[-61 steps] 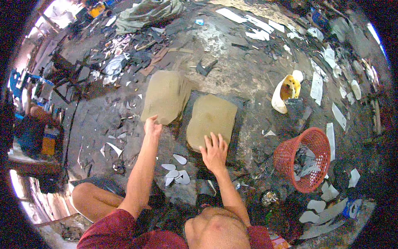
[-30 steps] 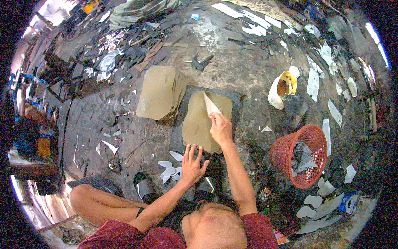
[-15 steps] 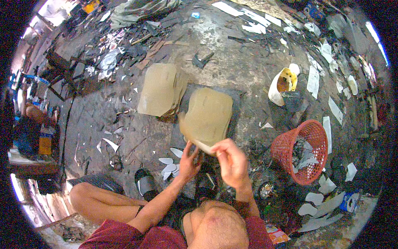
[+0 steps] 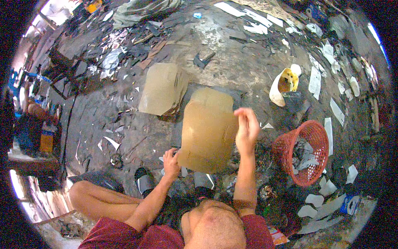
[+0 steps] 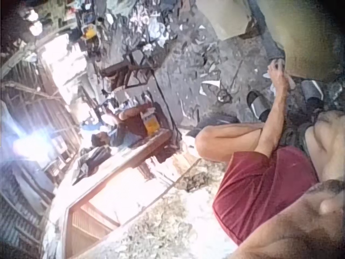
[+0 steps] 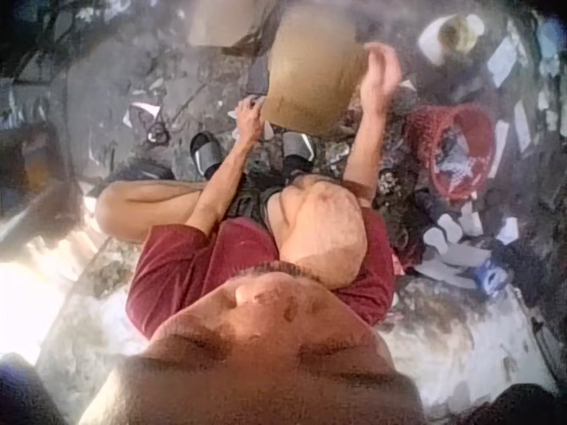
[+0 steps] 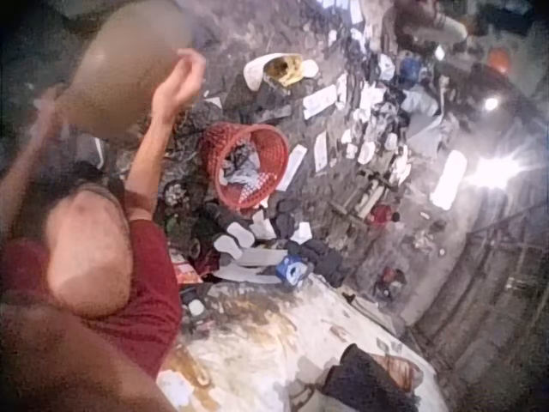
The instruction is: The person sits on the floor and repeatedly places small white plastic pieces onto a stack of tan shoe insoles. They pick up each piece, position it on the insole, and press it down before moving to the next piece.
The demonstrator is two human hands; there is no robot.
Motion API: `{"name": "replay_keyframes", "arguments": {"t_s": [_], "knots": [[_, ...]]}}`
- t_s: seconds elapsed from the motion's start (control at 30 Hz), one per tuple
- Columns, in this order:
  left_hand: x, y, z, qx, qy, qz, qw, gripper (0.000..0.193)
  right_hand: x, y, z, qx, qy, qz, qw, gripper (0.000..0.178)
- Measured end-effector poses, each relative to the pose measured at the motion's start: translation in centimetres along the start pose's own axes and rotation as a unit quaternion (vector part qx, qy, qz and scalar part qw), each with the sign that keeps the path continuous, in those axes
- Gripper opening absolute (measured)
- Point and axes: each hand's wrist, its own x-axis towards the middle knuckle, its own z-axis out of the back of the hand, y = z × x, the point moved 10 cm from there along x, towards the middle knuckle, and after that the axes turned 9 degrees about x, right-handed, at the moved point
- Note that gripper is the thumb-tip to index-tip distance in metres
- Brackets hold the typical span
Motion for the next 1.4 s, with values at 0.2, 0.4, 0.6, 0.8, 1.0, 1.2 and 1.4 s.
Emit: {"name": "replay_keyframes", "arguments": {"t_s": [0.2,0.4,0.6,0.8,1.0,1.2,1.4], "knots": [[1.3,2.4,0.7,-0.136,0.027,0.158,0.978,0.045,4.4,-9.3,-1.9,-0.315,0.042,0.05,0.947,0.026],[3.6,1.3,1.5,-0.579,-0.06,0.341,0.738,0.027,-6.3,-8.4,-7.5,-0.226,0.179,-0.046,0.956,0.04],[4.4,-2.7,0.0,-0.557,0.096,0.307,0.766,0.014,-14.6,-10.9,-7.9,0.036,0.149,-0.243,0.958,0.028],[6.7,-0.9,0.8,-0.48,0.089,0.275,0.829,0.013,-13.1,-6.8,-6.7,-0.411,0.281,0.091,0.862,0.049],[12.4,-4.8,-1.1,-0.366,0.088,0.133,0.917,0.019,-6.8,-4.0,0.3,-0.242,0.011,-0.006,0.97,0.029],[11.9,-9.2,1.0,-0.009,-0.046,-0.135,0.99,0.022,-2.2,1.3,-3.2,-0.354,0.083,0.167,0.917,0.025],[11.4,-8.6,1.0,-0.001,0.0,-0.15,0.989,0.027,0.5,6.7,-1.3,-0.375,0.001,0.195,0.906,0.026]]}}
